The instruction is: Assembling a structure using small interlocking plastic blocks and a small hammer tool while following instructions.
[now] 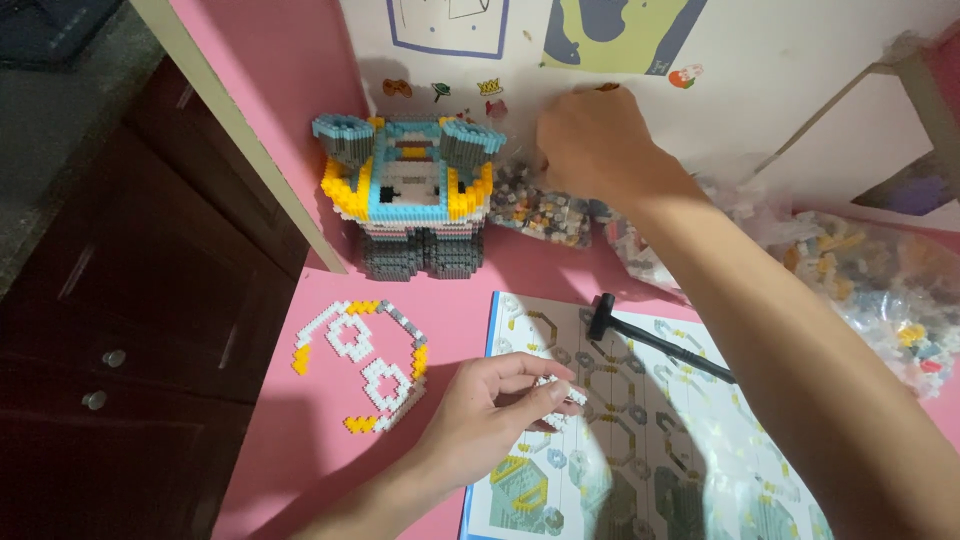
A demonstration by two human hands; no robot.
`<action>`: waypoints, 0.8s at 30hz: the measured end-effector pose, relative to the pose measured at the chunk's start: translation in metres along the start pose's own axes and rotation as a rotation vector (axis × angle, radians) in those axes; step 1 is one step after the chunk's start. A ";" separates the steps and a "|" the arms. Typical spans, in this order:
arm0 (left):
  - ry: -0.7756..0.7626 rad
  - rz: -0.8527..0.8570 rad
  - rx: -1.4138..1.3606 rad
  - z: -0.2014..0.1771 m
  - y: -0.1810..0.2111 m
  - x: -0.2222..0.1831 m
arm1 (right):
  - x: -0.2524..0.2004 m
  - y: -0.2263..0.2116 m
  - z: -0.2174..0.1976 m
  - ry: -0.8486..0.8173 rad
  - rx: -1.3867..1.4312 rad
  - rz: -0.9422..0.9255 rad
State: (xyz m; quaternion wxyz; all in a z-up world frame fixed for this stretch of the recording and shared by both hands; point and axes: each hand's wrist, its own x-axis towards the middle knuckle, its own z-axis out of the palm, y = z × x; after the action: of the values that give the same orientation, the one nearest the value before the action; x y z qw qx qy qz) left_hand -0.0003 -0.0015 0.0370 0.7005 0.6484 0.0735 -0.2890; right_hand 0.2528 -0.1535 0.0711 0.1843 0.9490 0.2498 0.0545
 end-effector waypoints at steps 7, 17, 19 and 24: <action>-0.003 0.010 -0.072 -0.002 0.000 0.000 | -0.014 0.013 -0.022 0.018 0.251 -0.025; -0.013 0.033 -0.232 -0.001 -0.007 0.006 | -0.152 0.001 -0.076 0.400 0.965 -0.163; -0.007 0.069 -0.220 0.000 -0.010 0.004 | -0.187 0.004 -0.041 0.345 1.181 -0.217; 0.094 0.054 -0.078 -0.001 -0.019 0.012 | -0.256 -0.019 0.006 0.199 1.895 -0.216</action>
State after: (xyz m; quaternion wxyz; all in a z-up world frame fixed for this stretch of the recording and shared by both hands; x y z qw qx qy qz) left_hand 0.0003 -0.0046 0.0142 0.7285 0.6353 0.0998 -0.2361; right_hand 0.0227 -0.2668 0.0551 -0.6779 0.6668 0.2905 -0.1072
